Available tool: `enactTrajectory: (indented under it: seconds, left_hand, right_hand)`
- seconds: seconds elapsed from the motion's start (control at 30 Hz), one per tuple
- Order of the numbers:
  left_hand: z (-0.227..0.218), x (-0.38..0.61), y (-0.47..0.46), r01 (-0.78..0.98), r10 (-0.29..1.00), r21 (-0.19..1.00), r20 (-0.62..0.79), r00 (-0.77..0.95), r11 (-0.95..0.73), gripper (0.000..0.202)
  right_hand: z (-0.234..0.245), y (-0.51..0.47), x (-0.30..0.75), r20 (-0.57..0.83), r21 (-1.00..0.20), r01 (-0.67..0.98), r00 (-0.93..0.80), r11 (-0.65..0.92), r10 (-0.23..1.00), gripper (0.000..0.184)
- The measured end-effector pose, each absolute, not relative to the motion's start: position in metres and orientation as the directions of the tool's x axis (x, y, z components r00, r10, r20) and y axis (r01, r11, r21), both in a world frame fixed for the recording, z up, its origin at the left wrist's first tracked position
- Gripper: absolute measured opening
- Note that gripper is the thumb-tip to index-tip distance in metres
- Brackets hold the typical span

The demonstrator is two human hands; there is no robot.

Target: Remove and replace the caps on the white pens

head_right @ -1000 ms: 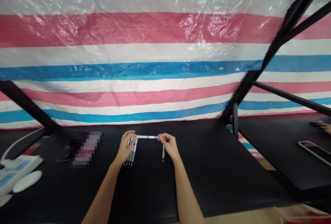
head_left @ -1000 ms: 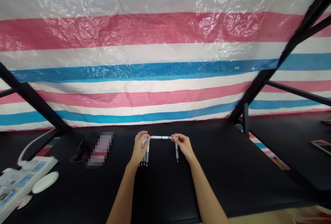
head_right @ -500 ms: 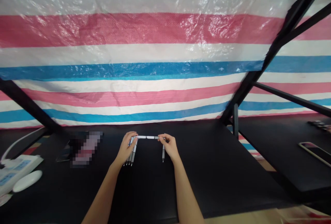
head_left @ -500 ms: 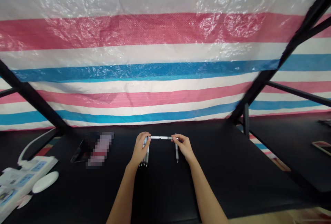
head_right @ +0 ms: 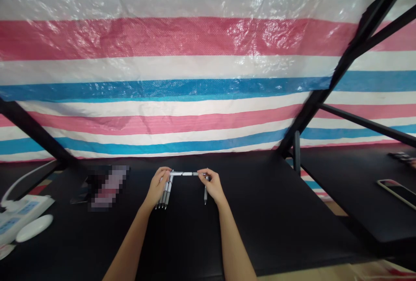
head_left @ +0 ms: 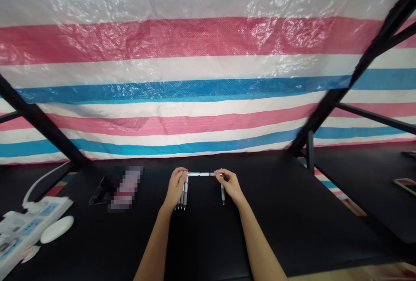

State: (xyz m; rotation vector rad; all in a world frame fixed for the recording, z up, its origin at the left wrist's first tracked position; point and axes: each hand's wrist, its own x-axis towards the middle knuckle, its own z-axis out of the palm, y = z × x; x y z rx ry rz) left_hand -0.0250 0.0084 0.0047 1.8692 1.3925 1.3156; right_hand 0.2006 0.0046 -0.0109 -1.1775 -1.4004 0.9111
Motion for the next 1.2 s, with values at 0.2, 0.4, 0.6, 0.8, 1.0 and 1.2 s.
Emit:
enactTrajectory:
  seconds: [0.2,0.4,0.6,0.8,1.0,1.2]
  left_hand:
    - [0.005,-0.026,0.009,0.409,0.921,0.841,0.39,-0.004,-0.354,0.041]
    - [0.005,-0.025,0.01,0.36,0.936,0.876,0.351,-0.015,-0.322,0.04]
    - [0.004,-0.026,0.011,0.367,0.931,0.87,0.365,-0.03,-0.329,0.039]
    - [0.0,-0.028,0.012,0.39,0.925,0.859,0.378,-0.045,-0.332,0.041]
    - [0.0,-0.026,0.012,0.393,0.932,0.858,0.363,-0.01,-0.33,0.042]
    - [0.0,-0.025,0.012,0.396,0.932,0.856,0.363,0.0,-0.333,0.041]
  right_hand:
    - [-0.011,0.004,0.2,0.29,-0.951,0.112,-0.011,0.289,0.957,0.02]
    - [-0.003,0.001,0.194,0.188,-0.982,0.018,-0.006,0.188,0.982,0.037]
    - [-0.002,0.001,0.191,0.149,-0.988,0.028,-0.037,0.15,0.988,0.039]
    - [-0.004,0.0,0.194,0.151,-0.988,-0.027,-0.036,0.15,0.988,0.032]
    - [-0.003,0.0,0.192,0.168,-0.986,0.004,-0.029,0.169,0.985,0.035]
    - [-0.003,0.001,0.19,0.165,-0.985,0.043,-0.059,0.167,0.985,0.031]
